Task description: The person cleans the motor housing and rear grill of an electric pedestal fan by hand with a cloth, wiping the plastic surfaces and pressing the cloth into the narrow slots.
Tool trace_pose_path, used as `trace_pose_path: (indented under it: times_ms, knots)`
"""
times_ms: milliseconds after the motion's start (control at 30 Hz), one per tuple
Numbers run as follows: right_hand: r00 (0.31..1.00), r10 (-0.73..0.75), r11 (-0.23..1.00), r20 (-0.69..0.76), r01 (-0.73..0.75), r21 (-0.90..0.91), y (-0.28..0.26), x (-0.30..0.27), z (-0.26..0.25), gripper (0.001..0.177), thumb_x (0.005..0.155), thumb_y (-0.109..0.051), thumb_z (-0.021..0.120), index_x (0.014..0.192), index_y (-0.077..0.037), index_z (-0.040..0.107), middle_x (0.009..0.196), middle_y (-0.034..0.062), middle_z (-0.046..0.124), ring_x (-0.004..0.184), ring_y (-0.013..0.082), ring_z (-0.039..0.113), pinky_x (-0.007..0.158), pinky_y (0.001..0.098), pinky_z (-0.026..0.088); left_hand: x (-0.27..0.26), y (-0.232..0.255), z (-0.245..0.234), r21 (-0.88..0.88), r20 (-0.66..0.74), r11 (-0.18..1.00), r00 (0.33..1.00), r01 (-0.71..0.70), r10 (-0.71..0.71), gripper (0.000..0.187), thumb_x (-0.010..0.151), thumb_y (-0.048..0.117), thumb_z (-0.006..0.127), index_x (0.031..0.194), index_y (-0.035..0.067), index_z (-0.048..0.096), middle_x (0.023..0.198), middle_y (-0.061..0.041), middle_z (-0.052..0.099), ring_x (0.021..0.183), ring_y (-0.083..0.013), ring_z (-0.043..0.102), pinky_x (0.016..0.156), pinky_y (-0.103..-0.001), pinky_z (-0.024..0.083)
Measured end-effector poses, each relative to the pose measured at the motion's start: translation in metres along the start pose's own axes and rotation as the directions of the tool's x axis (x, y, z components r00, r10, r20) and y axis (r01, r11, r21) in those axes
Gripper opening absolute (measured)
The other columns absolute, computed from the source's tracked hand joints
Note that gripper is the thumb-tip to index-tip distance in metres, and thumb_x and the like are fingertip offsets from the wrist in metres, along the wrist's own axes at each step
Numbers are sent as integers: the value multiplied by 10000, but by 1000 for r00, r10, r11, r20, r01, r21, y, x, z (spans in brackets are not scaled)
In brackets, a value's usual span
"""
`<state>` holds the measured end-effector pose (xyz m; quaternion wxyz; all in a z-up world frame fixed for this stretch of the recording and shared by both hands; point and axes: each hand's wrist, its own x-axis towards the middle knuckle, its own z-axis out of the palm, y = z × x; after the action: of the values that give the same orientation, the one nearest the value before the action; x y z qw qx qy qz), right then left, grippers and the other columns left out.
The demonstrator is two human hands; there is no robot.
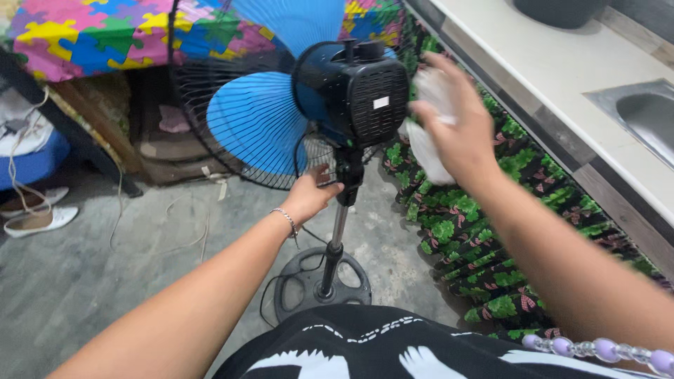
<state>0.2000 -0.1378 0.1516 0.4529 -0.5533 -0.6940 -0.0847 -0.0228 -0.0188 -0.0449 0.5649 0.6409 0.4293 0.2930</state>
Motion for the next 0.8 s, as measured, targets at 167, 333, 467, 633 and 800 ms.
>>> trace_pose_path:
  times_ms: [167,333,467,633,800]
  knots:
    - [674,712,684,-196,-602,413,-17,-73,45,404,851,-59,646,1251,-32,590,1174,110,672,990,176,670,848,312,558,-43,13,-10,-284,34,952,994,112,-107,528,927,396,614,1360,95,648,1235,-50,745,1072,-131,667,792,-316,570]
    - [719,597,439,356,-664,605,-60,-95,97,206,910,-84,701,1095,2,665,976,54,732,866,108,686,775,248,536,-73,43,-4,-298,273,946,961,128,-44,461,936,463,641,1184,79,697,958,-16,712,797,-104,638,653,-291,518]
    - [737,591,509,329,-657,556,-76,-92,106,229,916,-108,732,1101,18,688,999,62,742,864,99,672,773,246,532,-70,34,-16,-259,50,961,993,-92,108,418,918,414,755,1003,7,719,865,-25,697,753,-90,606,646,-289,511]
    - [467,790,301,397,-860,412,-96,-81,102,268,945,-178,670,1202,-100,675,1004,-14,677,826,86,573,681,270,476,-64,43,-21,-648,19,761,1000,18,-7,261,911,308,686,967,55,710,858,-42,749,766,-147,711,650,-310,574]
    - [583,702,348,409,-782,517,-85,-69,118,343,929,-138,686,1256,-79,603,990,17,640,817,115,585,670,292,498,-30,50,-13,-652,-74,757,989,47,-125,212,859,201,713,890,-6,679,824,-124,739,718,-259,724,612,-439,592]
